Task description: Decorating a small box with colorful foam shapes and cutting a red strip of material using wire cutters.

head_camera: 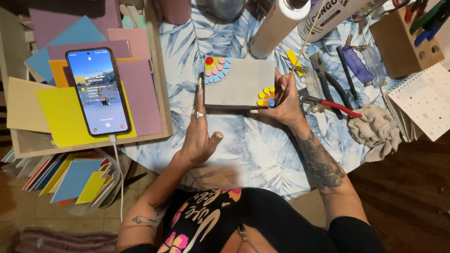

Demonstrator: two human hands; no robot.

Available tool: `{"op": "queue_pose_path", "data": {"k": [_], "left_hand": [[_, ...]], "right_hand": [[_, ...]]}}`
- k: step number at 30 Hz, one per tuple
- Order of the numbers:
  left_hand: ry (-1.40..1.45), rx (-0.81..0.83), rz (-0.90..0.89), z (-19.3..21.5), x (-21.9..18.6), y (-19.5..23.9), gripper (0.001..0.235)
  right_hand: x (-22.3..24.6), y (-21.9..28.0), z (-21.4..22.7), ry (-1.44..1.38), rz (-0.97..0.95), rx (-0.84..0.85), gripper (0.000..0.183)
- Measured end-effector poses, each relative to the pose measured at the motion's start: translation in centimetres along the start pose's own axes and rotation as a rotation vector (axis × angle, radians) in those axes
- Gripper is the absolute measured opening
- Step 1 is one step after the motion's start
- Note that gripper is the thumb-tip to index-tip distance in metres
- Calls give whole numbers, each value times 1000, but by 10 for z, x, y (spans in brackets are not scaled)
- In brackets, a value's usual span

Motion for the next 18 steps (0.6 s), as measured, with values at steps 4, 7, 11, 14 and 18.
{"op": "queue_pose_path", "data": {"k": [4,7,11,14,18], "left_hand": [[-16,-49,-42,4,-11,2,94],[-95,-156,-89,8,-9,14,101],[-284,-249,-309,-2,-25,35,81],[-372,-276,-560,-25,-37,48,52],[-171,-118,-593,-46,-64,47,30]], "right_hand": [[-3,19,3,23,-44,28,70],[24,35,-4,120,-195,16,77],[22,92,33,466,-361,-84,64],[14,129,57,936,-635,-43,51],[29,140,59,1238,-959,44,63]]}}
Point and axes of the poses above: each hand's wrist, its own y-axis away from the middle knuckle, its own z-axis out of the back of the hand, x = y × z, the point moved 8 cm from there along -y, towards the middle knuckle, and after that the axes turned 3 degrees about y, right-handed, at the moved point
